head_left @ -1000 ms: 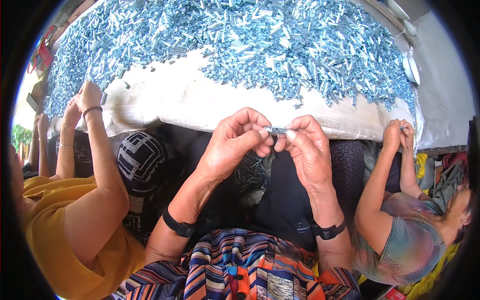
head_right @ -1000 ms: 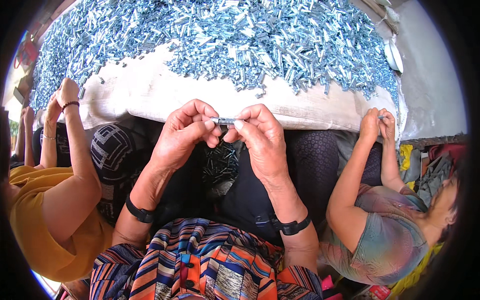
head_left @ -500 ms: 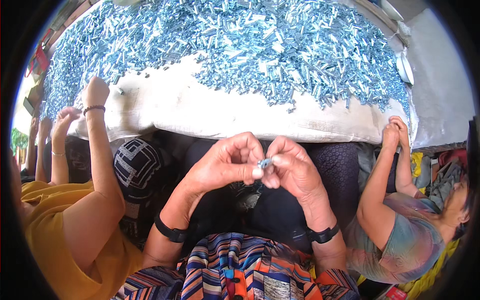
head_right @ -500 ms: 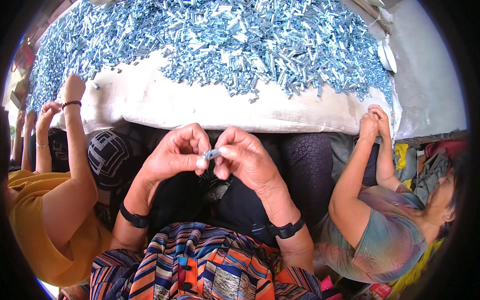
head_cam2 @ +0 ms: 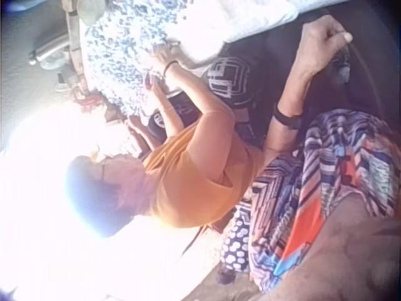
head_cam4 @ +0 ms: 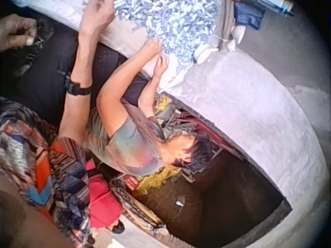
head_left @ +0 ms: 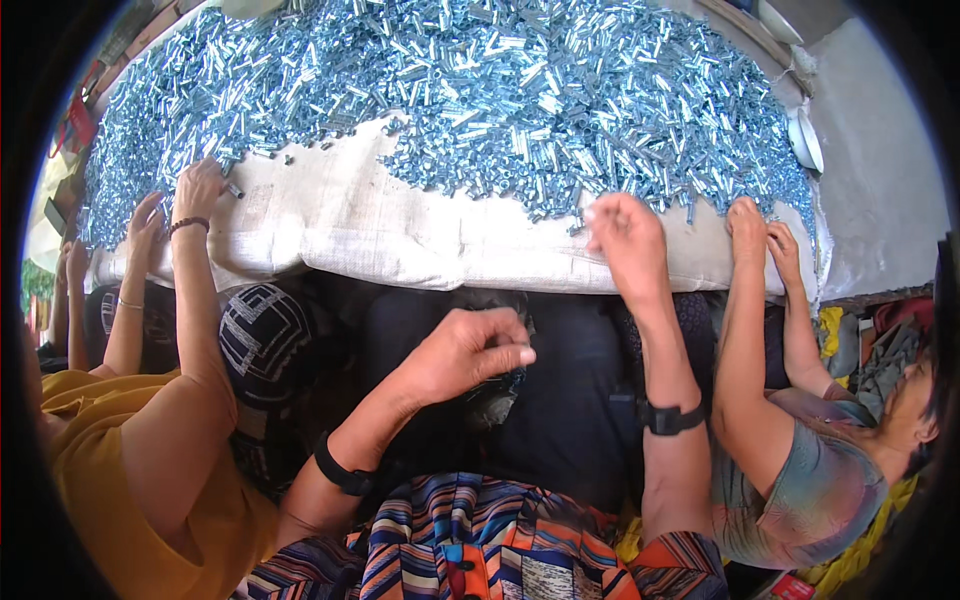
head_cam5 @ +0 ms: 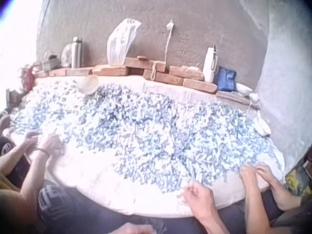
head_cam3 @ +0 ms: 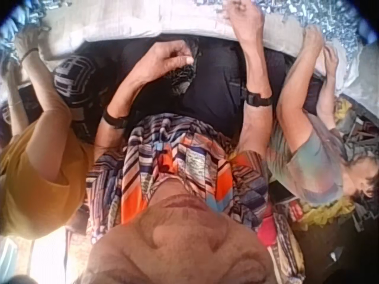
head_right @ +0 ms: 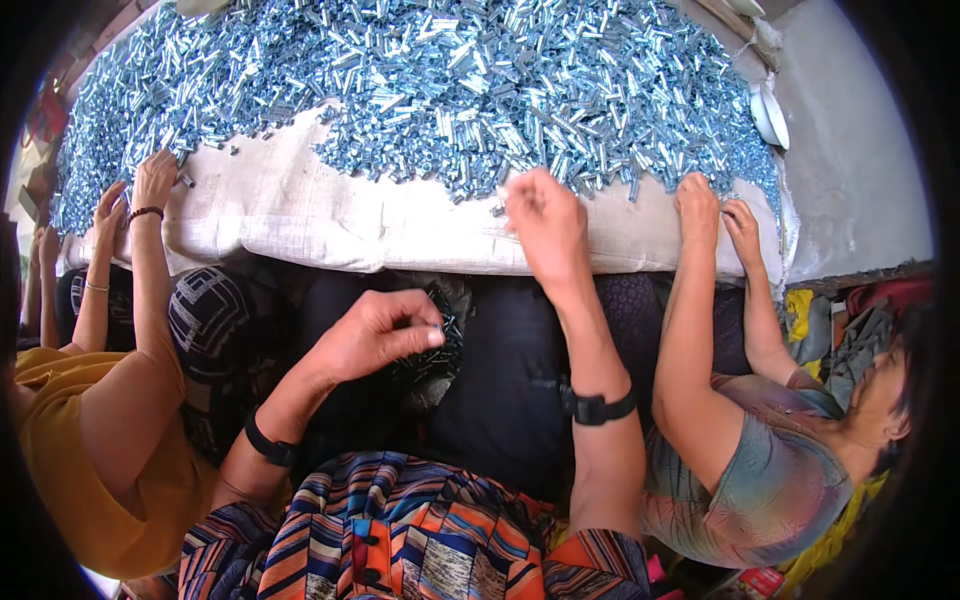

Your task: Inspecting and sorting a large quantity of small metal bolts on a workstation.

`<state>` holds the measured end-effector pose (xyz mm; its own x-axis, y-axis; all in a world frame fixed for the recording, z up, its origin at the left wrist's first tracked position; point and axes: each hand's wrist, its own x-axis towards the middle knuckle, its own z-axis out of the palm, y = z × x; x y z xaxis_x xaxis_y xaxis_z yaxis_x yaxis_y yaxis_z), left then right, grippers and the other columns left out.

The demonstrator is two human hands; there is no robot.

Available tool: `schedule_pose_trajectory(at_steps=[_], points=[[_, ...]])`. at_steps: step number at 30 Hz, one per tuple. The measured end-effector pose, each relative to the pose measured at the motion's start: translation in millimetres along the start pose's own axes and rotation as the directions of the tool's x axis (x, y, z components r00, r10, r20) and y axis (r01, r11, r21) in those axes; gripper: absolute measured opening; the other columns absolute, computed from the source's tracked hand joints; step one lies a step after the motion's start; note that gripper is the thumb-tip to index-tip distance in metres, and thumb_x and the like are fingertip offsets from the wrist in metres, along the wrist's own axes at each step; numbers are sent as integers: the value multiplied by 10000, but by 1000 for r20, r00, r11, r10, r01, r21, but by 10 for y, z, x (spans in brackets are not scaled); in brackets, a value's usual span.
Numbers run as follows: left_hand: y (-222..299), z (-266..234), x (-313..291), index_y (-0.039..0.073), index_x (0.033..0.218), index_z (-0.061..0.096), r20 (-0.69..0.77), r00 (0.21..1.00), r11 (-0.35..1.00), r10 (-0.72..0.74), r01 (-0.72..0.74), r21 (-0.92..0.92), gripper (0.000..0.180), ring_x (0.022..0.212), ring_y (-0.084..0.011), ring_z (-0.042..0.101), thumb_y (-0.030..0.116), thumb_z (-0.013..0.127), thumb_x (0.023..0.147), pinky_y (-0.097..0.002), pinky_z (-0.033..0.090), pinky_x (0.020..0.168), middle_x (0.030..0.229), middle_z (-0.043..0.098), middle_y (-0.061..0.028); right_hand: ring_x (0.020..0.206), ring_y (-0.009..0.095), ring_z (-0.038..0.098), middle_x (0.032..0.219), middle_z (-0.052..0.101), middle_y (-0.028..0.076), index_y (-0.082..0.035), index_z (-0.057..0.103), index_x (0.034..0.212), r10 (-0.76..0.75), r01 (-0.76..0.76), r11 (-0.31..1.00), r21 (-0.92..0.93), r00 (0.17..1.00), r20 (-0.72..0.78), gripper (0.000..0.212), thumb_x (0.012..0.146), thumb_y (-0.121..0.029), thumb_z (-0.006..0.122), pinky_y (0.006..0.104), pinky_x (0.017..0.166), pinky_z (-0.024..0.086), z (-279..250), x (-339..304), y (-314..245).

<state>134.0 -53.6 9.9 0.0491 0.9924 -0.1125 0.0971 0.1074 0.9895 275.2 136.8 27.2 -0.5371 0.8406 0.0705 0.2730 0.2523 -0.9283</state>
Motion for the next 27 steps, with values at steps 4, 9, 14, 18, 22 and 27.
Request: schedule_pose_trajectory(at_steps=[4,9,14,18,22,27], points=[[116,-38,51,8,878,587,6,998,972,-64,61,228,148,649,-88,515,130,658,832,-260,433,603,688,579,-44,698,305,640,786,641,160,-4,580,919,-290,217,882,-419,950,-119,165,809,-122,614,373,631,483,-5,441,50],[92,-386,268,15,871,584,-446,876,849,186,86,522,127,687,-255,593,119,623,809,-354,458,626,714,608,-134,786,398,610,830,626,190,-3,537,837,-327,193,598,-777,945,-17,156,793,-137,603,492,679,464,81,590,15],[-1,-664,628,35,864,597,-600,720,687,348,239,686,164,755,-348,611,175,622,781,-431,462,657,839,630,-154,788,391,603,836,607,196,-5,533,819,-325,189,588,-787,946,-16,100,776,-94,520,497,691,456,133,560,29],[-32,-638,837,66,845,605,-624,730,597,279,377,708,181,740,-311,616,235,627,784,-410,470,643,830,639,-105,720,352,595,806,591,165,-6,555,865,-385,267,752,-602,920,-73,138,736,-47,582,434,657,462,78,404,22],[-33,-595,882,64,833,614,-625,710,595,323,361,718,198,754,-328,616,254,631,778,-423,469,652,828,642,-115,676,131,576,757,584,54,2,565,880,-42,42,999,5,998,-50,93,797,-36,586,266,643,456,77,196,7],[66,-646,706,28,883,594,-618,756,800,213,228,554,177,702,-285,616,155,610,761,-381,472,641,791,627,-132,663,88,542,756,570,32,-1,546,961,58,-86,901,425,995,77,135,828,-19,561,233,636,446,146,-148,-176]])
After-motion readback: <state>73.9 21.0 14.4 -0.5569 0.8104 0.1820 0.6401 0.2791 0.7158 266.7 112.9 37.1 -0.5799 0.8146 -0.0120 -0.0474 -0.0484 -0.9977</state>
